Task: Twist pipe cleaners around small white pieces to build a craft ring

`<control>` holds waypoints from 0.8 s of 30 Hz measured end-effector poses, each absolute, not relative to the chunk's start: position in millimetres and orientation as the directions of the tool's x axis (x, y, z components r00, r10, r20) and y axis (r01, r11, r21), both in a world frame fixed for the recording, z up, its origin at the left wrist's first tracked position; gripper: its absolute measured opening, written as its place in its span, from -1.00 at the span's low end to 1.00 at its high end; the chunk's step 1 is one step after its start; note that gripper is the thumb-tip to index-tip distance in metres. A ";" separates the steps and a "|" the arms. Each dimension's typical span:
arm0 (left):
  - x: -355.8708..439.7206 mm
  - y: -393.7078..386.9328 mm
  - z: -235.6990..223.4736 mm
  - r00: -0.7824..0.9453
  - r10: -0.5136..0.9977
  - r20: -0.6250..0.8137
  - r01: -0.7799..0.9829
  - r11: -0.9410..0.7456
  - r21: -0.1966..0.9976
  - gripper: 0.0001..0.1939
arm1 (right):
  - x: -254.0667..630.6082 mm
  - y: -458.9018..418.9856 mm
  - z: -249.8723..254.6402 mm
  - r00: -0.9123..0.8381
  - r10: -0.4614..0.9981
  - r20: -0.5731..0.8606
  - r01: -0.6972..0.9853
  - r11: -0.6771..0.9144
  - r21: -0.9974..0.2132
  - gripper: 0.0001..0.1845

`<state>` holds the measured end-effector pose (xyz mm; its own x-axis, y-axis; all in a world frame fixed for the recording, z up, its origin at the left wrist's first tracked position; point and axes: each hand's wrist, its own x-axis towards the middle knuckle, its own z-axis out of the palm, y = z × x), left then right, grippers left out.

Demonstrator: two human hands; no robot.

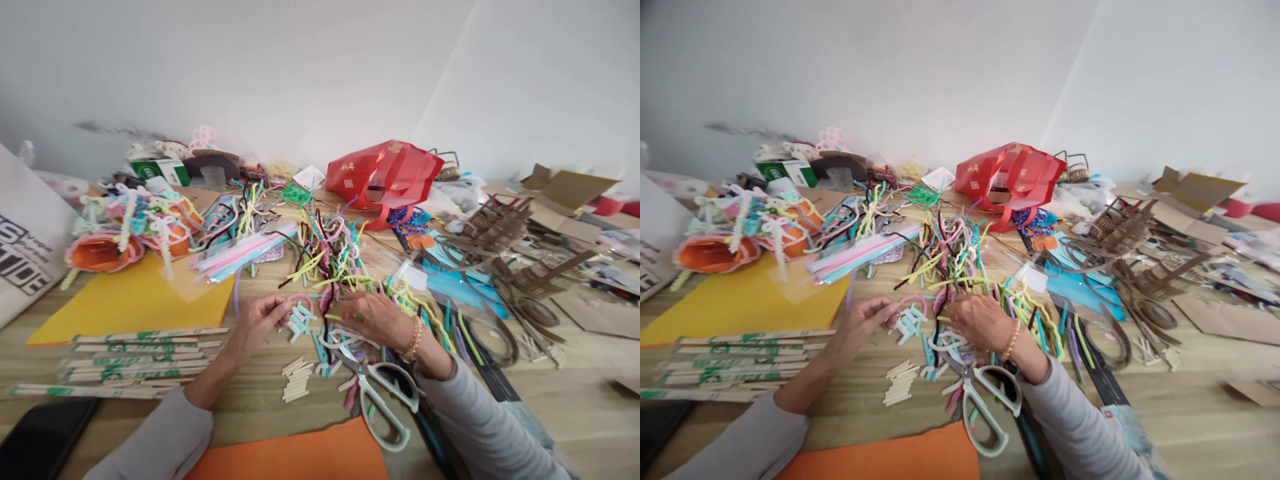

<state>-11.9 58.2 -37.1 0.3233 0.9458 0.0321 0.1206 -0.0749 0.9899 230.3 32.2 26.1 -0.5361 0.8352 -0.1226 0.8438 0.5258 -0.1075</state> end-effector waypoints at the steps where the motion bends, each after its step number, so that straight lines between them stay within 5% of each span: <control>1: -11.7 58.2 -37.6 0.327 0.945 0.036 0.122 -0.080 0.989 -0.70 | 229.9 31.0 26.0 -0.575 0.812 -0.105 0.817 0.561 -0.137 -0.83; 5: -11.2 57.7 -39.7 0.361 0.932 0.020 0.120 -0.067 0.991 -0.78 | 223.2 24.2 18.5 -0.689 0.719 -0.091 0.717 0.659 -0.226 -0.85; 11: -11.4 54.9 -41.4 0.391 0.920 -0.002 0.109 -0.044 0.993 -0.79 | 207.8 13.9 3.3 -0.650 0.747 -0.142 0.760 0.632 -0.153 -0.90; 16: -9.0 53.4 -39.1 0.419 0.908 -0.018 0.069 -0.013 0.998 -0.79 | 208.6 11.6 6.4 -0.636 0.763 -0.119 0.765 0.601 -0.231 -0.86; 20: -7.7 53.6 -28.6 0.435 0.900 -0.027 -0.021 0.040 0.999 -0.76 | 223.4 16.1 16.6 -0.609 0.793 -0.034 0.732 0.544 -0.410 -0.89; 24: -14.6 56.3 -15.0 0.383 0.924 -0.007 -0.070 0.037 0.997 -0.64 | 240.9 22.9 24.5 -0.514 0.857 0.032 0.537 0.351 -0.768 -0.79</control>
<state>-14.6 56.3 -15.0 0.3832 0.9237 -0.0075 -0.0703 0.0372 0.9968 240.9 22.9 24.5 -0.5138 0.8573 0.0323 0.5367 0.3506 -0.7675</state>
